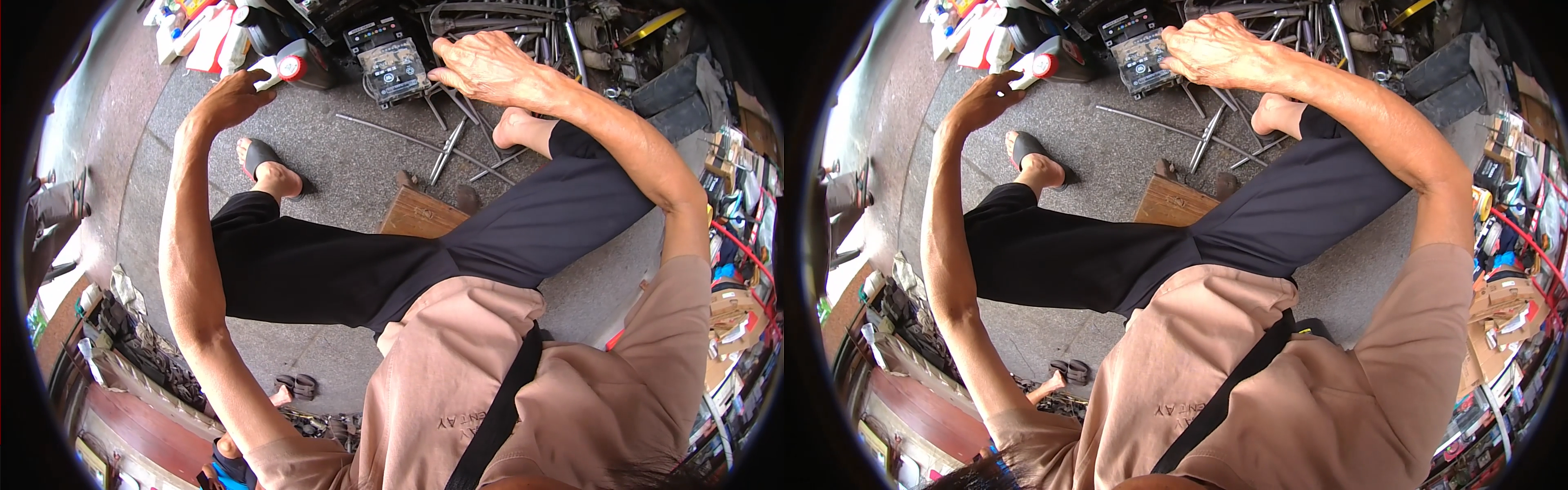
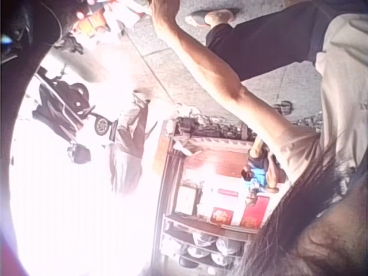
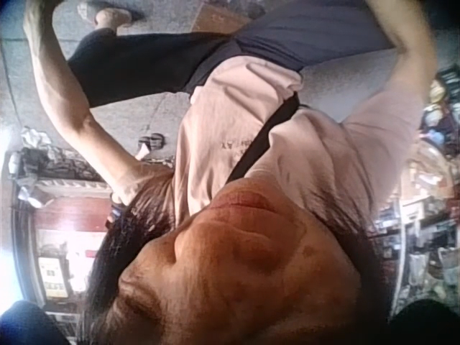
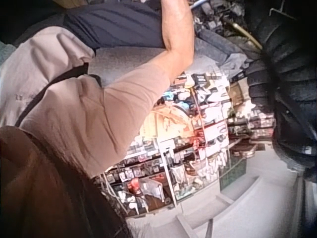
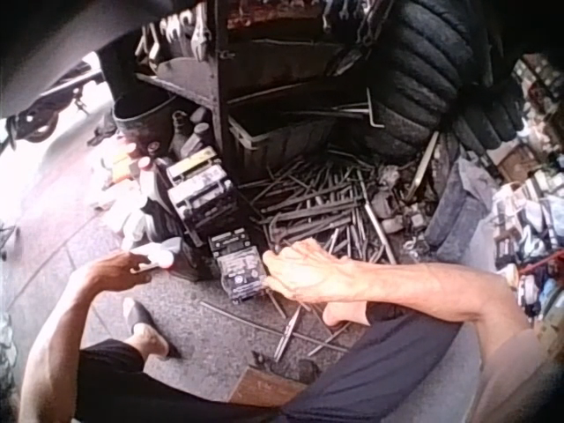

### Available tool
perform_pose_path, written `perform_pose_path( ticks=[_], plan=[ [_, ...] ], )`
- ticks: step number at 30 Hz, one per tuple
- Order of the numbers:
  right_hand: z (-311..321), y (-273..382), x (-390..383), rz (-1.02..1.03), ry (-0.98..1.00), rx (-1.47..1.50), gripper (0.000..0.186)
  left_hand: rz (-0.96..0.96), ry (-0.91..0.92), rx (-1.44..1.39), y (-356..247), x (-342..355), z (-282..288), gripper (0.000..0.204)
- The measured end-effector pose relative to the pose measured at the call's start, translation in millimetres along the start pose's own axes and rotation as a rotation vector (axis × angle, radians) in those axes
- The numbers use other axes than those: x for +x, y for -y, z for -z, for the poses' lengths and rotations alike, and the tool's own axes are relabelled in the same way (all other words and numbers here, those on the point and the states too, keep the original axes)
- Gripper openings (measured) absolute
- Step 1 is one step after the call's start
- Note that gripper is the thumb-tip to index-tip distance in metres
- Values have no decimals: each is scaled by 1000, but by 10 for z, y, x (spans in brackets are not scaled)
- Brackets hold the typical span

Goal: Using a screwdriver to work on a small electronic circuit board or component.

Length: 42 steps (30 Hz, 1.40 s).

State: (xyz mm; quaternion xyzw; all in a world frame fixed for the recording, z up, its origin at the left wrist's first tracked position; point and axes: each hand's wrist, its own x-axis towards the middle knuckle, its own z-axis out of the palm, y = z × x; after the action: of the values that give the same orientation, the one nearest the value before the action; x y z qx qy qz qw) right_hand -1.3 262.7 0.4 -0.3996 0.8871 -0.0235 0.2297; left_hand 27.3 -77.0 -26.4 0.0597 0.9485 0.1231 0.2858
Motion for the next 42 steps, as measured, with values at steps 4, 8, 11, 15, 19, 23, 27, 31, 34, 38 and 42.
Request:
perform_pose_path(
  ticks=[4,8,11,15,19,23,27,31,34,38,42],
  plan=[
    [-218,-185,-3,203,-363,-34,28,71,82,15,-119,39,76,42],
    [-212,-192,2,256,-315,48,26,74,92,16,-148,34,89,41],
    [-148,-78,-2,203,-282,63,22,81,86,16,-99,22,66,41],
    [-123,-102,-30,58,-170,-15,20,56,89,24,-89,52,48,41],
    [-100,-136,-27,233,-312,24,21,82,94,20,-120,48,74,40],
    [-54,-57,-11,216,-234,64,21,71,78,13,-111,34,65,40],
    [-77,-82,-26,57,-167,16,22,67,83,33,-138,30,73,40],
    [-121,-128,-25,155,-247,19,19,69,69,6,-96,36,31,40],
    [-126,-159,3,234,-229,69,20,57,84,32,-108,51,51,40],
    [-173,-103,16,237,-283,111,25,-38,-21,1,16,50,3,38],
    [-149,-113,14,92,-153,-22,24,-25,-11,4,8,43,-20,38]
  ],
)
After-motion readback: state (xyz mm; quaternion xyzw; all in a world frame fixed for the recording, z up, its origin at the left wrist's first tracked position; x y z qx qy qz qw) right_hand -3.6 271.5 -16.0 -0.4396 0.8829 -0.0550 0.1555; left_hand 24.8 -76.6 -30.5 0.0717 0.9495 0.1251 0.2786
